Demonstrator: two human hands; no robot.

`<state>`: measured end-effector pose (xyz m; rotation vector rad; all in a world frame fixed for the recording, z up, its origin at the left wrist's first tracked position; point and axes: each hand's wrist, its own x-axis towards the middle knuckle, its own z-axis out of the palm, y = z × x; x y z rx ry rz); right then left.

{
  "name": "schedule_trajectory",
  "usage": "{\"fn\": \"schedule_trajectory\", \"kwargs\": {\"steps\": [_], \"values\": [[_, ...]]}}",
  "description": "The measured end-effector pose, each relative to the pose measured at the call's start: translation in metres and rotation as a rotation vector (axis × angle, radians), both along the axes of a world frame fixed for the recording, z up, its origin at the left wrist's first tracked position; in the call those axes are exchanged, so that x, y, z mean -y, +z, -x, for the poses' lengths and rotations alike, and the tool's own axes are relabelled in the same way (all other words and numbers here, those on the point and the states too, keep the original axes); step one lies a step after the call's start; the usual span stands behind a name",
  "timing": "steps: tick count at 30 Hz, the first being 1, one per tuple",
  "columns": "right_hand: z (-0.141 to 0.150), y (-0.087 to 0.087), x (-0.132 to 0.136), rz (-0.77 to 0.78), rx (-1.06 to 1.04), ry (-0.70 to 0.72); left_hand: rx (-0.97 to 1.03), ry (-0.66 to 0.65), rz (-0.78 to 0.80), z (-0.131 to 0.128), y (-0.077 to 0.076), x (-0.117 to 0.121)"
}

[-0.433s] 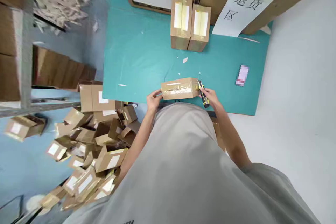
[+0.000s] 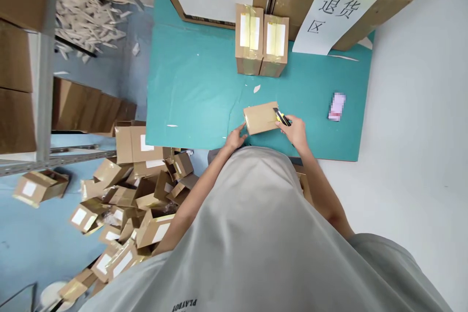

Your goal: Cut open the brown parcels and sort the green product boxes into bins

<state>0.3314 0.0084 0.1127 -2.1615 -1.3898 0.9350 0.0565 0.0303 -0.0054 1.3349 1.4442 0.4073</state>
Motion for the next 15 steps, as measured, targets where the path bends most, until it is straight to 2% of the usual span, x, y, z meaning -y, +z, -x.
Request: {"fn": "schedule_trajectory", "kwargs": {"steps": [3,7,9,11,15], "values": [[0.008,0.006,0.000,-0.019,0.169,0.086,-0.045,0.134,-0.107,0.004,0.025,-0.012],[0.015,0.013,0.007,0.020,0.262,0.109,0.013,0.303,-0.233,0.019,0.065,-0.037],[0.017,0.019,0.011,0.032,0.291,0.138,0.095,0.282,-0.254,0.021,0.081,-0.051],[0.021,0.028,0.014,0.041,0.316,0.183,0.182,0.199,-0.237,0.018,0.091,-0.064],[0.035,0.054,0.014,0.090,0.317,0.299,0.232,0.022,-0.176,0.006,0.093,-0.079]]}}
